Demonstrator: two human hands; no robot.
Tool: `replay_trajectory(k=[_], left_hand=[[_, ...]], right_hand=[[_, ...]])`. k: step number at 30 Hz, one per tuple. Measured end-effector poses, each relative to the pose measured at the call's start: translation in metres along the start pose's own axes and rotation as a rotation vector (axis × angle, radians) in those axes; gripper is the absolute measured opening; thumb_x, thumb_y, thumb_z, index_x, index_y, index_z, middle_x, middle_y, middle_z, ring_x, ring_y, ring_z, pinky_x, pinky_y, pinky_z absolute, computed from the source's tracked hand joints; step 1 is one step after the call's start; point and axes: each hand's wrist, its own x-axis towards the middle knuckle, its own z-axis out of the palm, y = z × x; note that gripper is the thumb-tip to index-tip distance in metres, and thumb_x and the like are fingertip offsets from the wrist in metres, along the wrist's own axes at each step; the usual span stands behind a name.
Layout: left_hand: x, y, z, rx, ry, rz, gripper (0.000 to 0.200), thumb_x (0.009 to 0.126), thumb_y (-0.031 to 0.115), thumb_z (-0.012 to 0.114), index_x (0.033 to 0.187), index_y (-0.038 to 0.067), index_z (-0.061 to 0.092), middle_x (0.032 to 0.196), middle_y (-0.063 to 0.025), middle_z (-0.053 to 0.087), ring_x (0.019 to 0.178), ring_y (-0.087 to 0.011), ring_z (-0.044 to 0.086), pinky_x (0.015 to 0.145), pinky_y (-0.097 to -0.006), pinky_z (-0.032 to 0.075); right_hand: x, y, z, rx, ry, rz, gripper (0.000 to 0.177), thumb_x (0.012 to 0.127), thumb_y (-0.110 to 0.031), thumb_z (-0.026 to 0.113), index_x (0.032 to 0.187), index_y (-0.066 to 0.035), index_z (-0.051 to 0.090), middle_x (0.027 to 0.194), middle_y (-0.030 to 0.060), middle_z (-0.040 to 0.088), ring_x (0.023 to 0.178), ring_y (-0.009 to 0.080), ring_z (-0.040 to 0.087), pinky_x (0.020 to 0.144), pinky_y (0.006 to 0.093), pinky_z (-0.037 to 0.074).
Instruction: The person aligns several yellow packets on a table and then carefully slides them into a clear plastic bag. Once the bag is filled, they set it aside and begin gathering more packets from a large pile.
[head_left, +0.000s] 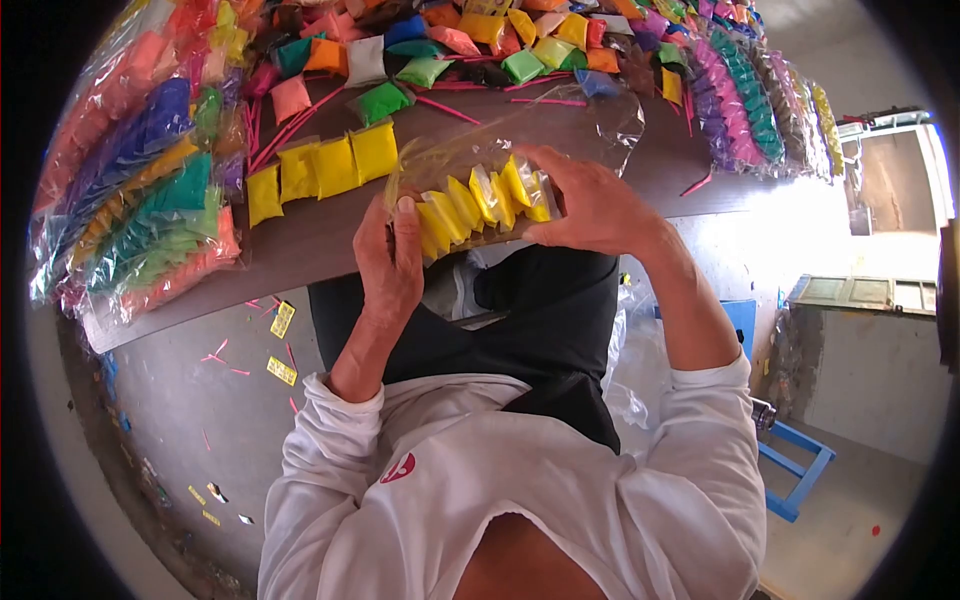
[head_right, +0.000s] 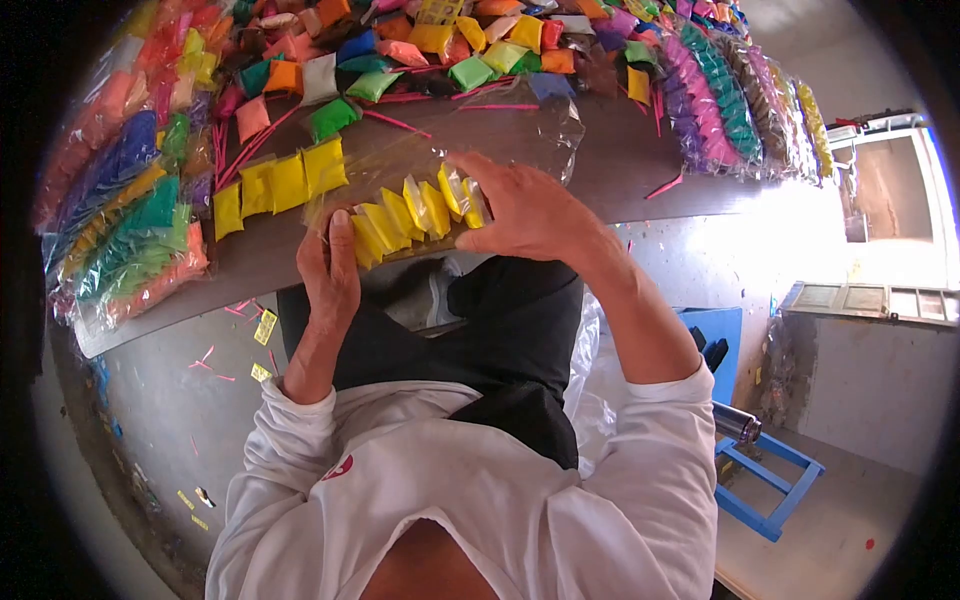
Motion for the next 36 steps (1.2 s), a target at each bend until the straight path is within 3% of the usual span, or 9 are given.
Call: replay_trajectory(k=[4,10,13,19,22,25,28,31,36], left_hand=[[-0.001,-0.005,0.001,-0.014,-0.001,-0.007,0.028,0.104,0.025,0.047,0.106,0.0,0.06,0.083,-0.005,0.059,0.075,-0.0109,0.052,0.067,-0.026,0.044],[-0.001,-0.004,-0.001,-0.029,-0.004,-0.027,0.029,0.103,0.027,0.048,0.107,0.0,0.061,0.084,-0.0063,0.06,0.076,-0.0116,0.054,0.069,-0.0267,0.045],[-0.001,-0.004,0.0,-0.029,-0.002,-0.03,0.03,0.103,0.028,0.048,0.106,0.0,0.06,0.085,-0.0066,0.06,0.077,-0.0115,0.054,0.069,-0.0268,0.045],[-0.003,-0.012,-0.001,-0.059,-0.008,-0.031,0.03,0.103,0.027,0.048,0.107,-0.001,0.06,0.084,-0.0058,0.059,0.077,-0.0114,0.053,0.068,-0.0261,0.045],[-0.002,-0.012,0.0,-0.077,-0.012,-0.024,0.03,0.103,0.026,0.048,0.107,-0.001,0.059,0.083,-0.0051,0.058,0.076,-0.0109,0.053,0.067,-0.0259,0.045],[-0.002,-0.008,0.001,-0.145,0.0,-0.068,0.027,0.103,0.024,0.049,0.106,-0.001,0.059,0.084,-0.0067,0.059,0.076,-0.0128,0.055,0.067,-0.0273,0.046],[-0.004,-0.012,0.003,-0.118,0.017,-0.067,0.024,0.101,0.02,0.049,0.105,-0.001,0.059,0.086,-0.0106,0.06,0.076,-0.0178,0.058,0.068,-0.0302,0.047],[-0.003,-0.009,0.001,-0.069,0.005,-0.062,0.02,0.099,0.016,0.05,0.105,-0.001,0.058,0.087,-0.0157,0.06,0.076,-0.0254,0.06,0.069,-0.0339,0.048],[-0.003,-0.008,-0.001,-0.049,-0.008,-0.043,0.018,0.098,0.014,0.05,0.105,-0.001,0.058,0.089,-0.0161,0.059,0.076,-0.0272,0.059,0.07,-0.0342,0.048]], right_hand=[[0.006,-0.008,-0.018,0.053,-0.137,0.013,0.077,0.069,-0.032,0.075,0.138,-0.014,0.045,0.088,0.0181,0.066,0.084,0.0348,0.065,0.077,0.0439,0.051],[0.02,-0.004,-0.023,-0.009,-0.247,-0.054,0.068,0.066,-0.026,0.076,0.129,-0.012,0.056,0.078,0.0132,0.062,0.07,0.0247,0.06,0.068,0.0369,0.049],[0.022,0.005,-0.017,-0.109,-0.162,-0.162,0.07,0.065,-0.026,0.075,0.13,-0.012,0.055,0.079,0.0159,0.064,0.072,0.0271,0.063,0.069,0.0392,0.049],[0.014,-0.01,-0.028,-0.028,-0.141,-0.048,0.074,0.066,-0.024,0.076,0.135,-0.011,0.052,0.085,0.0151,0.067,0.078,0.0292,0.065,0.075,0.0397,0.052],[0.011,-0.007,-0.03,-0.046,-0.089,-0.079,0.061,0.07,-0.019,0.076,0.128,-0.007,0.058,0.09,0.0128,0.068,0.081,0.0238,0.066,0.076,0.0345,0.052],[0.01,-0.021,-0.039,0.122,-0.061,0.138,0.038,0.079,-0.013,0.072,0.116,-0.004,0.065,0.091,0.0103,0.069,0.08,0.0164,0.065,0.074,0.0283,0.051],[0.013,-0.038,-0.045,0.089,0.362,-0.211,0.019,0.084,-0.012,0.065,0.101,-0.003,0.068,0.077,0.0117,0.067,0.063,0.0204,0.064,0.062,0.0294,0.05],[0.04,-0.073,-0.053,0.031,0.463,-0.381,0.015,0.088,-0.012,0.061,0.099,-0.003,0.067,0.077,0.0124,0.065,0.062,0.0225,0.063,0.062,0.0301,0.05],[0.126,-0.094,-0.029,-0.224,0.025,-0.48,0.025,0.081,-0.022,0.067,0.096,-0.002,0.068,0.09,0.0168,0.068,0.087,0.033,0.066,0.078,0.041,0.051]])
